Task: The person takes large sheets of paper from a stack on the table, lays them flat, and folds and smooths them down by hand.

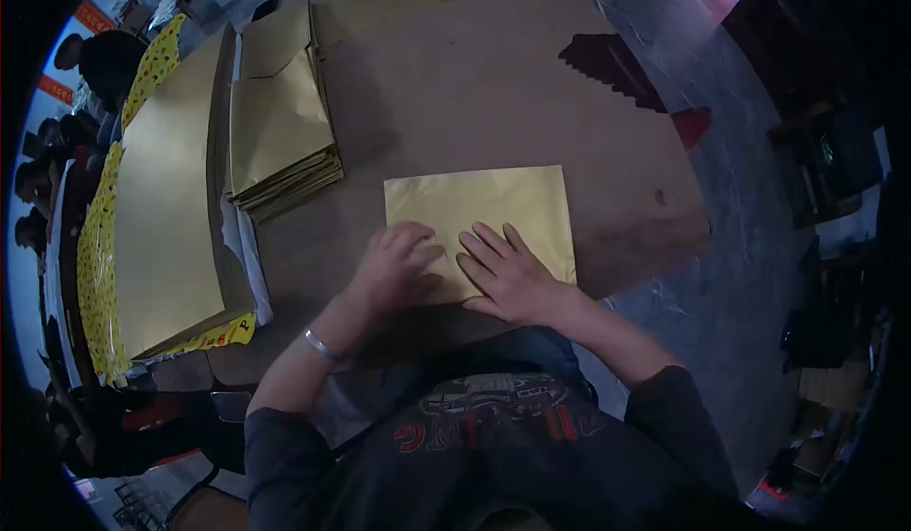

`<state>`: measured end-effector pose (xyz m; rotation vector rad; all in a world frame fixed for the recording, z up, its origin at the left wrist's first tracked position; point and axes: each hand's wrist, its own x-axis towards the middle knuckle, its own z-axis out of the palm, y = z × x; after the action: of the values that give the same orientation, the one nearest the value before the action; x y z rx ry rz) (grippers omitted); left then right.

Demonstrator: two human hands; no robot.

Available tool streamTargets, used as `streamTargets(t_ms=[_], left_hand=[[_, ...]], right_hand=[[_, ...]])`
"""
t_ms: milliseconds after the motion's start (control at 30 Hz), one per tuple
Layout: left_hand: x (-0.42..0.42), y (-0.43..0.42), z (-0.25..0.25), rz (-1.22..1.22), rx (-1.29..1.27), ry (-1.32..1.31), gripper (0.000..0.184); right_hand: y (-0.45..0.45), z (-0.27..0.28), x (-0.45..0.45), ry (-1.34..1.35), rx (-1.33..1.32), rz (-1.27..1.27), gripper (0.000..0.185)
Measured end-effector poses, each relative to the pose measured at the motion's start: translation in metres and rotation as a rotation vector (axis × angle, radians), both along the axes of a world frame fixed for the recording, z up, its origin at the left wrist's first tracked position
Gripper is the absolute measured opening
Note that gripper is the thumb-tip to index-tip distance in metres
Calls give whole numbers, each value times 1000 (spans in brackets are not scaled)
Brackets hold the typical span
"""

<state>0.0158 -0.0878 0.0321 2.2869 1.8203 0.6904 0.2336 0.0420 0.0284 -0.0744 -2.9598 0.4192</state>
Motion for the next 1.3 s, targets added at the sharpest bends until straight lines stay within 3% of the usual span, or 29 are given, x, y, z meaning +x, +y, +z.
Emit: streamTargets(t_ms=[67,133,267,633,767,800,933,1000,1100,1167,1300], left_hand=[[-11,3,-10,76,23,34,48],[-22,12,-11,70,73,26,50],[-40,24,-17,136,-86,63,55],[-57,38,-15,281,-192,262,53],[-58,47,-14,386,-180,207,46],[-60,52,-18,391,-6,210,40],[-65,66,-4,426,57,108,30],[-68,75,7,411,-20,34,25],[-74,83,9,411,-133,-101,20],[-75,87,18,435,-313,-228,22],[-77,85,23,389,-365,-192,28]], right_hand=[[-3,-3,-7,17,-36,-6,64],[-5,-3,-16,-1,-33,9,65],[-6,-4,-34,-42,17,34,69],[31,-13,-59,-105,67,-140,70],[64,-9,-32,-186,101,-283,68],[72,-12,-25,-187,93,-338,68],[99,-10,-5,-184,70,-480,62],[105,-11,1,-55,196,-458,55],[110,9,-1,-67,79,-472,40],[116,24,-4,-153,49,-497,42],[135,32,-7,-263,-105,-496,44]])
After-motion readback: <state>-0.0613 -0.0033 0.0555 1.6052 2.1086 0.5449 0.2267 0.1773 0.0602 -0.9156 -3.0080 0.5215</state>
